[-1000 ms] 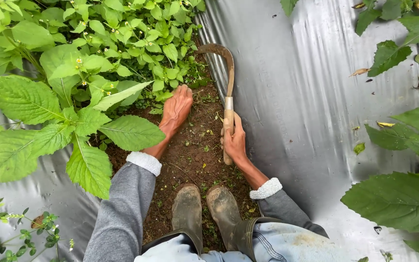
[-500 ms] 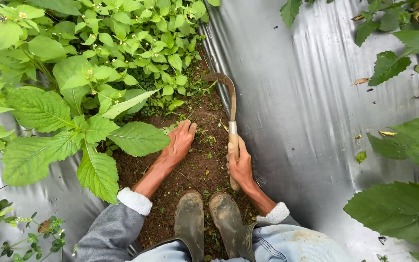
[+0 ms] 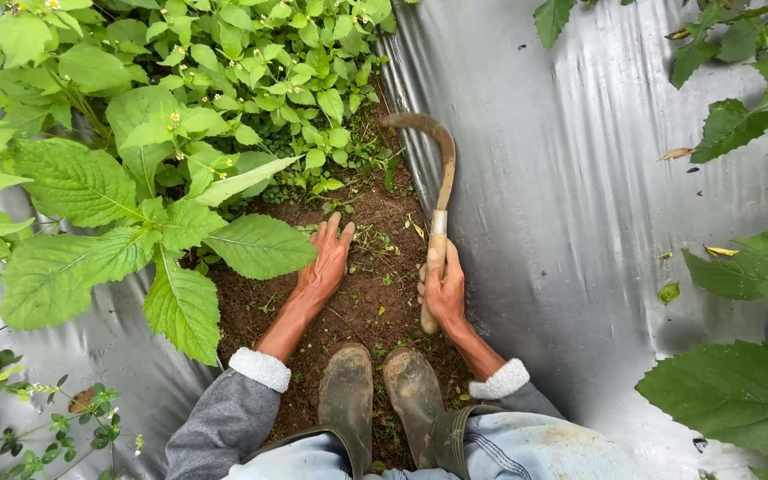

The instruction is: The person uses a sickle to cut weeds growing between rows of plants in a garden bed covered with plastic sheeting. They gather the cut weeds by hand and move them aside, continuing the process along the row.

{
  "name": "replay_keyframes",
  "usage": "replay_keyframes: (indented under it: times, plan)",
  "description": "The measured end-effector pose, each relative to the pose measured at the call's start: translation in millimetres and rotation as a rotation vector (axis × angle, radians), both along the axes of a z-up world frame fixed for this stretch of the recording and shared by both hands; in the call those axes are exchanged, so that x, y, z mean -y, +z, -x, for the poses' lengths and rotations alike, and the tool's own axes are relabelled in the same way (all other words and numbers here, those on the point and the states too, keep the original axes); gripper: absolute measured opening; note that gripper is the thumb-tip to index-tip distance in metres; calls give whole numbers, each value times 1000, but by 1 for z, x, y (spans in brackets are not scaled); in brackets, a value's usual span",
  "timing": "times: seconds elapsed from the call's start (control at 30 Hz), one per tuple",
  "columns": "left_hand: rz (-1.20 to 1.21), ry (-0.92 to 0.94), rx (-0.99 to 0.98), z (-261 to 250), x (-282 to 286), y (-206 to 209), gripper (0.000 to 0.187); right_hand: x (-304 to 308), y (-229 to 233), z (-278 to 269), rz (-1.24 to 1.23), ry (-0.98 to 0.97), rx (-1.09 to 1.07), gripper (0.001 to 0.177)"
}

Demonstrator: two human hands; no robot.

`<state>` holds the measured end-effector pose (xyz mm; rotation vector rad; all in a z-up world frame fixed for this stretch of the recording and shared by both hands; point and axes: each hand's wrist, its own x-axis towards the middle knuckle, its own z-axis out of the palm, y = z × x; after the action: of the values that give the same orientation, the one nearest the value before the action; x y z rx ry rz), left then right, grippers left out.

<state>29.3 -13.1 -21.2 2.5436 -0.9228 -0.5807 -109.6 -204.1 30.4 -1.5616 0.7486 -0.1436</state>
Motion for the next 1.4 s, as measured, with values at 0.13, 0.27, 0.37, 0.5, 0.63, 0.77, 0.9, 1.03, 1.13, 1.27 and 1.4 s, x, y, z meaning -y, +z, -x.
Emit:
replay_keyframes:
  times: [0.13,0.27,0.37,0.5,0.63,0.77,0.9,1.03,1.13,1.27,1.4]
  plan:
    - [25,78,-104,4,0,-31,52,-7,-12,-23,-36,31,49,53]
    - [51,132,-139,13,-8,-87,53,-26,-9,1,-105,46,-5,50]
    - [34,134,-90,15,-13,-60,53,-20,-23,-18,-72,25,27,49]
    - [44,37,84,10,-17,-48,51,-20,-25,-31,-97,100,33,46]
    - [142,18,148,14,-20,-104,44,-26,4,-9,-220,53,-50,45]
    - [145,62,120,18,-17,-108,41,3,57,-47,226,277,-128,46]
    - [125,115,85,13,-11,-108,37,35,91,-98,530,495,-245,42]
    - [108,133,62,9,-17,-105,34,67,138,-144,754,624,-400,44]
    - [103,145,43,3,-19,-108,31,88,147,-163,728,656,-397,39]
    - [62,186,15,-1,-30,-114,28,52,114,-142,550,378,-237,36]
    - [2,217,-9,-11,-54,-123,24,-35,97,-105,-21,-70,-58,22]
